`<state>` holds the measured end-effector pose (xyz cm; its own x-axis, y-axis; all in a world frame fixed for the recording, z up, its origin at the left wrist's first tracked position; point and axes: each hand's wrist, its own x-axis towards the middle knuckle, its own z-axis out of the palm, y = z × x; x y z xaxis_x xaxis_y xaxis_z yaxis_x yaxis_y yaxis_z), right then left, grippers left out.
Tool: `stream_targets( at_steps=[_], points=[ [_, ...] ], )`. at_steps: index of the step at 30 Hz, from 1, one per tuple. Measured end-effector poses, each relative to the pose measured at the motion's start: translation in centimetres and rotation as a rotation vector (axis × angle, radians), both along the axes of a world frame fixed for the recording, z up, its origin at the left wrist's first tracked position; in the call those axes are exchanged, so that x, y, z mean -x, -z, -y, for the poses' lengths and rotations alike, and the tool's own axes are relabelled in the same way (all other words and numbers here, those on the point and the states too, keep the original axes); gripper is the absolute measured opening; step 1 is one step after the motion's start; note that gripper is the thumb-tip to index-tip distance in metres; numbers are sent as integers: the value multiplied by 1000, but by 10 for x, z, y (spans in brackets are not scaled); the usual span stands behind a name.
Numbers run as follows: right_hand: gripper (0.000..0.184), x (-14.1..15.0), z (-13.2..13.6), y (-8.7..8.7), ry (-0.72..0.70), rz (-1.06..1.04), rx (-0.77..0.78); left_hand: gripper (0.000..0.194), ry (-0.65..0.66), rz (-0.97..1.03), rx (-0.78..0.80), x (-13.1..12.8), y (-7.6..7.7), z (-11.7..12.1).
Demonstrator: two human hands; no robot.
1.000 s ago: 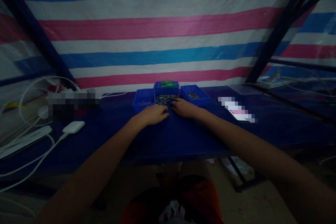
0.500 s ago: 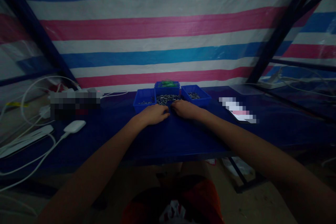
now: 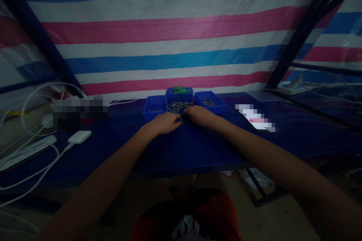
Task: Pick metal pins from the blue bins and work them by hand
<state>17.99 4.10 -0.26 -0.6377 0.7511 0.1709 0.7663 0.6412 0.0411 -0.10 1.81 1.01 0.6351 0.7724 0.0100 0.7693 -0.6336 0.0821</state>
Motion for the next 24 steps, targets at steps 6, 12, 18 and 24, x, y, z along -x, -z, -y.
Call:
stream_targets(
  at_steps=[6,12,18,24],
  points=[
    [26,0,2,-1,27,11,-33,30,-10,10,19,0,0,-1],
    [26,1,2,0,33,10,-46,29,-18,10,26,-1,-1,-1],
    [25,6,3,2,39,0,-68,28,-12,4,14,0,1,-1],
    [25,7,3,0,21,-32,-106,28,0,-3,-7,1,2,-2]
  ],
)
